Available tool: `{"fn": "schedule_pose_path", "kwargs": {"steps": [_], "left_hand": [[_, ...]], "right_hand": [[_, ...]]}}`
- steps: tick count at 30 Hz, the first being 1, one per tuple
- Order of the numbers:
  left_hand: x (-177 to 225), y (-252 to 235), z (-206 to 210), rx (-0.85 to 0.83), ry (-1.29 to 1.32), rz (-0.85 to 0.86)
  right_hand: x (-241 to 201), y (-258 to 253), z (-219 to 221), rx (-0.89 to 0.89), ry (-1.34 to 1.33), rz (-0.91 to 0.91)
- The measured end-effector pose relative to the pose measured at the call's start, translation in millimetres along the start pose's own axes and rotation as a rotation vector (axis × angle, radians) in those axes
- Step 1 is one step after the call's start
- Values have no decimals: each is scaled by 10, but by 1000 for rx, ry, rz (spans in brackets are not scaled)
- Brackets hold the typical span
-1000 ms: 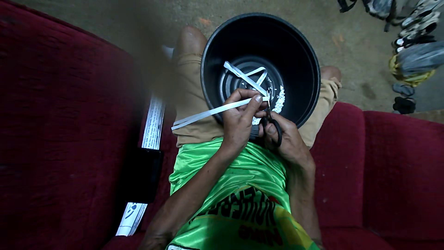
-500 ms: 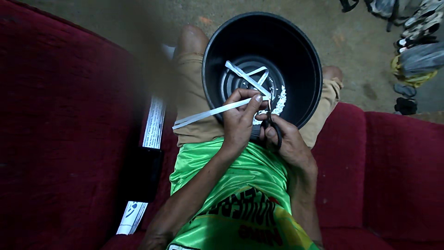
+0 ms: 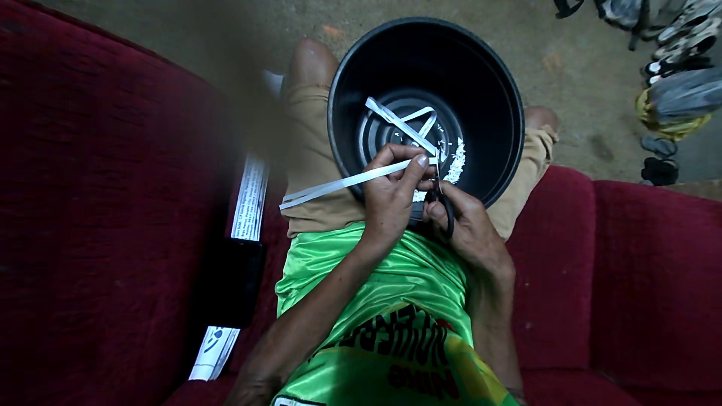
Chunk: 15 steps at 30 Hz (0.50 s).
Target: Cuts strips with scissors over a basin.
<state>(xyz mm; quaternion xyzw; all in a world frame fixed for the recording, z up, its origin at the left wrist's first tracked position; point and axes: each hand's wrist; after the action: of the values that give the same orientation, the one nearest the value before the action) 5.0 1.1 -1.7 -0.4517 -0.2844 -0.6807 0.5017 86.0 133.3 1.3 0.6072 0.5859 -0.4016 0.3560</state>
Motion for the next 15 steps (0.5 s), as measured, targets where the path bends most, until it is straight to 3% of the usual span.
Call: {"fn": "schedule_pose_path", "kwargs": {"steps": [11,15], "left_hand": [[4,1,-5,-3,0,-10],[-64,-81,-1,44,76,15]], "right_hand": [[-3,8,17,48,-30,-1],[7,39,-1,-12,-52,38]]}}
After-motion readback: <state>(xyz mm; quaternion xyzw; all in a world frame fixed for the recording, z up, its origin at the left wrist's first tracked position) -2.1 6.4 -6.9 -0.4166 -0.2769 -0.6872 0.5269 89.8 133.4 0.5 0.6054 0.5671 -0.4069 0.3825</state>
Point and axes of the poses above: each hand's wrist, its own y-axis away from the middle knuckle, its own z-axis out of the palm, x = y × z, and after that the axes turned 3 degrees about -y, right-handed
